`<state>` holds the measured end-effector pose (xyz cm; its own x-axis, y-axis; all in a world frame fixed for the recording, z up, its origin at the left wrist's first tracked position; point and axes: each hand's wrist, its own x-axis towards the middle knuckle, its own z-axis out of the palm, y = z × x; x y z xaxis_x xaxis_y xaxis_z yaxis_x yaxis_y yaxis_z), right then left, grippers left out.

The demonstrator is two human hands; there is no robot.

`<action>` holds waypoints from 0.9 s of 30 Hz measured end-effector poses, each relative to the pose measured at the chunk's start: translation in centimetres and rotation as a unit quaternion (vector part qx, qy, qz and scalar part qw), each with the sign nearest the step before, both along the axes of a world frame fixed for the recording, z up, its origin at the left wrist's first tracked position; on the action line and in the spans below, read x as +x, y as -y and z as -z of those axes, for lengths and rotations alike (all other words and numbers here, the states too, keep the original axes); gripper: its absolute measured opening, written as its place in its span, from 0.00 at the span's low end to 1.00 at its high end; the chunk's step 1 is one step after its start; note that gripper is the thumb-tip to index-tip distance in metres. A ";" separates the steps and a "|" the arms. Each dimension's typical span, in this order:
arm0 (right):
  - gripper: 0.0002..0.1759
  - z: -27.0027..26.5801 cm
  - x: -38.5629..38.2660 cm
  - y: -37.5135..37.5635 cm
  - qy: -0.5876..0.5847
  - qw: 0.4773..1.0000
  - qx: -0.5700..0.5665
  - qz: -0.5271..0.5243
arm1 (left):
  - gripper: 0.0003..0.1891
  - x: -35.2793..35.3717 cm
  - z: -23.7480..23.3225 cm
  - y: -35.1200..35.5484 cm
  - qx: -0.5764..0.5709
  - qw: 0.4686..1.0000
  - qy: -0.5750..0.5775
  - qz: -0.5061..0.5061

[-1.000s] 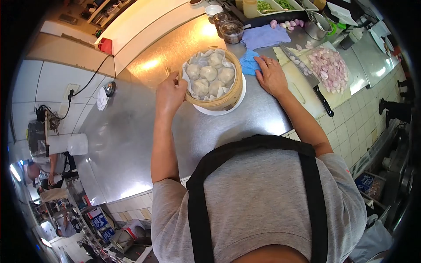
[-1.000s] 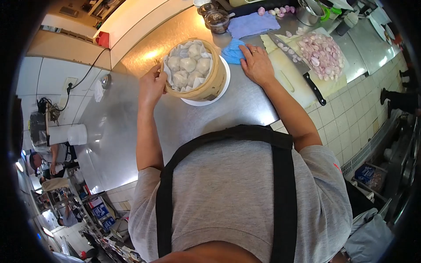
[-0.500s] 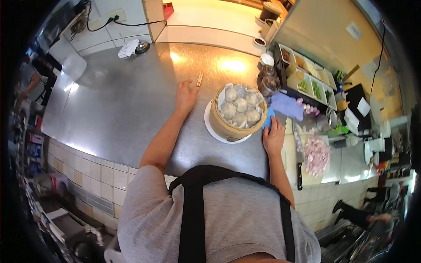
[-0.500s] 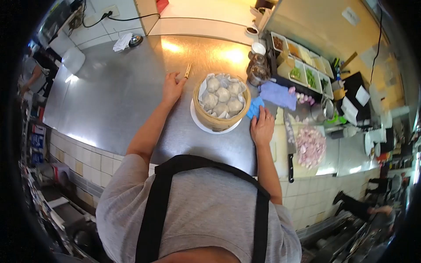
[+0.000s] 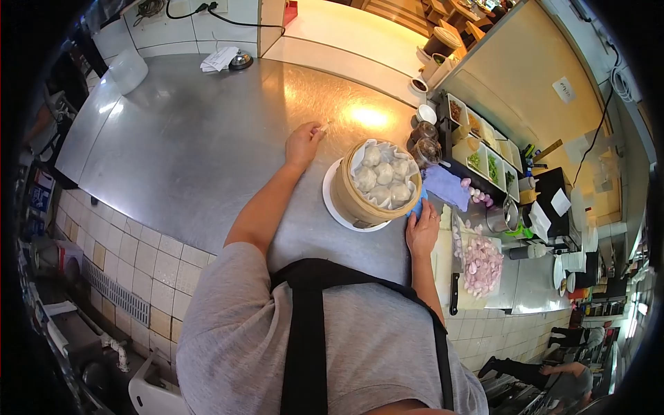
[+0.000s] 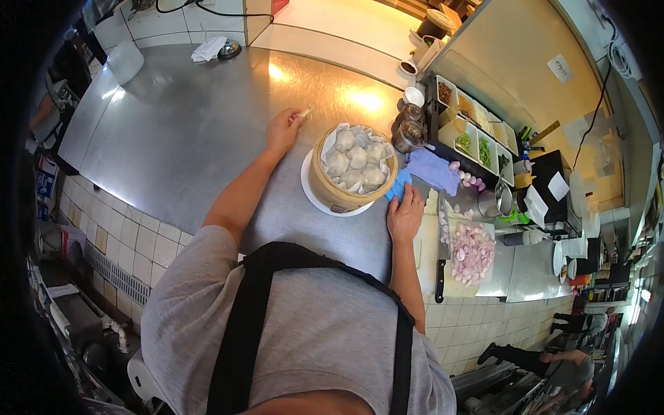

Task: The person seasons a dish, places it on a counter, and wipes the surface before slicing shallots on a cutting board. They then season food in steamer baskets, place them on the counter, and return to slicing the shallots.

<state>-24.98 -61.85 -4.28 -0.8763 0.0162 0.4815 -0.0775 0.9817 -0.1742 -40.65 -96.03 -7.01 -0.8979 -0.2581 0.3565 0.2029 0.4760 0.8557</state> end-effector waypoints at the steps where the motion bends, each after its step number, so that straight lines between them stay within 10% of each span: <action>1: 0.27 0.0 0.1 0.1 0.008 1.000 -0.006 -0.001 | 0.12 1.2 -0.5 0.2 0.010 1.000 0.003 -0.002; 10: 0.18 -0.6 4.5 0.8 -0.117 0.973 -0.201 0.018 | 0.11 17.4 -0.9 2.2 0.074 0.991 0.073 0.086; 14: 0.09 -3.1 10.3 4.0 0.142 0.933 -0.329 0.038 | 0.10 23.3 -2.7 2.8 -0.020 0.954 0.148 0.260; 16: 0.13 -3.2 10.7 5.2 0.325 0.856 -0.401 -0.023 | 0.10 23.1 -3.2 1.5 0.033 0.931 0.064 0.358; 21: 0.18 -2.9 10.1 8.7 0.310 0.814 -0.386 -0.305 | 0.10 21.5 -4.1 -3.1 -0.021 0.870 -0.025 0.493; 27: 0.18 -6.2 10.8 5.0 0.314 0.833 -0.450 -0.074 | 0.08 21.0 -4.4 -2.8 -0.088 0.923 0.000 0.376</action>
